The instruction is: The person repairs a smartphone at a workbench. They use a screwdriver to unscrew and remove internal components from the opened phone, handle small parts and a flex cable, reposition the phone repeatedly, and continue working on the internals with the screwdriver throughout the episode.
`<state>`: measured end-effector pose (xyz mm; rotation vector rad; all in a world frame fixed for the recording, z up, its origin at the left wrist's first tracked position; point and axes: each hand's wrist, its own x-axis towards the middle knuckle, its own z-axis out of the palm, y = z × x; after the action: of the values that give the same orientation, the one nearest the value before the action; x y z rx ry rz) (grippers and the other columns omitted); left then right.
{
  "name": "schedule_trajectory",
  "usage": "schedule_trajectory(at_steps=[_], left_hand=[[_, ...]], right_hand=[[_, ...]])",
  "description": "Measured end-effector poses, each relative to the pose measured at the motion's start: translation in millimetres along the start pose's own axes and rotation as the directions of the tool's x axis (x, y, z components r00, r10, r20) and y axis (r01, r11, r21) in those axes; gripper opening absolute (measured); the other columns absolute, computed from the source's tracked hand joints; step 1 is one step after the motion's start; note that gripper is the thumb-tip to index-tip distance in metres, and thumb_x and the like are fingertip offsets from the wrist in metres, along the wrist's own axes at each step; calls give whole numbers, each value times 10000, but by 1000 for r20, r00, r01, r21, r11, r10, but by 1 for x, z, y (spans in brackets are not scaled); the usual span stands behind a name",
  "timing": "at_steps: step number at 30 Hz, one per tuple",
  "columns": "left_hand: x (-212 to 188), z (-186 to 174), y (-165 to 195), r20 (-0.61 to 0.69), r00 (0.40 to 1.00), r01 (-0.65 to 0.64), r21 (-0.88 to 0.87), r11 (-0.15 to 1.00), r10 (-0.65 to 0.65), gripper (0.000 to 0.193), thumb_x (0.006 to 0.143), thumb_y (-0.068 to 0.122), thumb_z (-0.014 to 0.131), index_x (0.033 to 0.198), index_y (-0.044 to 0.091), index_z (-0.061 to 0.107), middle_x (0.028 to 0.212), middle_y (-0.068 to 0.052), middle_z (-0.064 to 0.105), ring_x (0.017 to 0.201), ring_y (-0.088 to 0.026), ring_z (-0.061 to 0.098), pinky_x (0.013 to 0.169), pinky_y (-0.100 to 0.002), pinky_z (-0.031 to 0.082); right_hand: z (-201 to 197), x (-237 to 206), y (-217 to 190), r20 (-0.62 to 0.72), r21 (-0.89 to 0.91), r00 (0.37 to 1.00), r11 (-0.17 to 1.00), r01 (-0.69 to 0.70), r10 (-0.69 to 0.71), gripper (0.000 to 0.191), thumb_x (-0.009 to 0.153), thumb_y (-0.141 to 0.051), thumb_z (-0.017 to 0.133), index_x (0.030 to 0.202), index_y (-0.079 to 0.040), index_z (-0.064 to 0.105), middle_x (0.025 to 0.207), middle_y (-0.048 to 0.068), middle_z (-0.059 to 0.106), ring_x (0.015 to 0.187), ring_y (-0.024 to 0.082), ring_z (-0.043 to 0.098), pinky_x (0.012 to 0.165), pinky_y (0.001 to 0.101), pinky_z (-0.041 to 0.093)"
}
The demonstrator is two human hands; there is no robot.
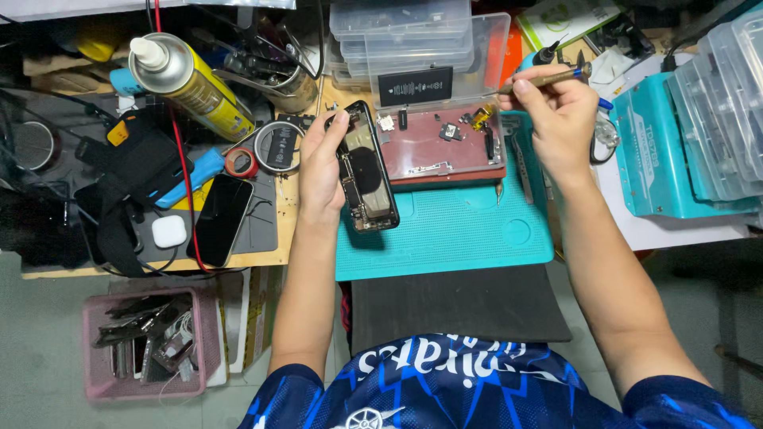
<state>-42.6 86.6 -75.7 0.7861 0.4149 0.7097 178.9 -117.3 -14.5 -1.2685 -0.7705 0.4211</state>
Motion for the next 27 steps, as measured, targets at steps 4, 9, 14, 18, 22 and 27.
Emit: schedule_trajectory(at_steps=[4,9,14,18,22,27], left_hand=[[0,7,-5,49,999,-6,139,990,-1,180,1022,134,662,1126,-11,636,992,-65,711,859,-110,678,777,-255,561],[3,17,-10,56,995,-93,249,964,82,179,1020,123,680,1123,-13,629,980,-56,708,855,-88,662,761,-251,551],[16,23,-10,137,960,-279,571,772,246,161,1018,117,701,1126,8,651,956,-44,704,864,-78,639,761,-230,522],[28,37,-13,152,935,-309,790,529,319,175,965,145,744,1083,38,673,927,-67,730,853,-167,694,770,-292,538],[34,48,-13,311,834,-450,861,236,456,194,958,149,757,1082,46,649,1027,-116,723,985,-326,693,866,-406,520],[23,56,-14,301,840,-382,919,96,451,238,927,172,760,1095,47,648,1090,-140,637,1011,-365,643,825,-451,499]], right_hand=[[-2,-5,0,15,-87,1000,996,-17,18,120,1124,-56,637,1115,57,676,1042,104,727,911,162,716,868,293,607],[-6,-11,1,51,-140,999,990,21,-14,135,1120,-66,643,1089,61,678,1003,81,706,898,147,703,846,280,594],[-13,-20,1,81,-152,997,988,7,5,139,1127,-68,633,1062,53,652,970,72,686,874,136,690,822,262,567],[-18,-25,1,65,-146,998,989,28,-18,127,1121,-60,638,1068,55,653,967,64,677,865,137,679,816,265,558],[-22,-26,3,53,-153,996,985,83,-76,125,1108,-66,647,1088,57,642,1032,58,659,917,146,691,852,277,572],[-20,-22,7,71,-208,996,976,64,-50,226,1176,-127,548,1026,25,621,987,68,678,899,131,676,848,278,563]])
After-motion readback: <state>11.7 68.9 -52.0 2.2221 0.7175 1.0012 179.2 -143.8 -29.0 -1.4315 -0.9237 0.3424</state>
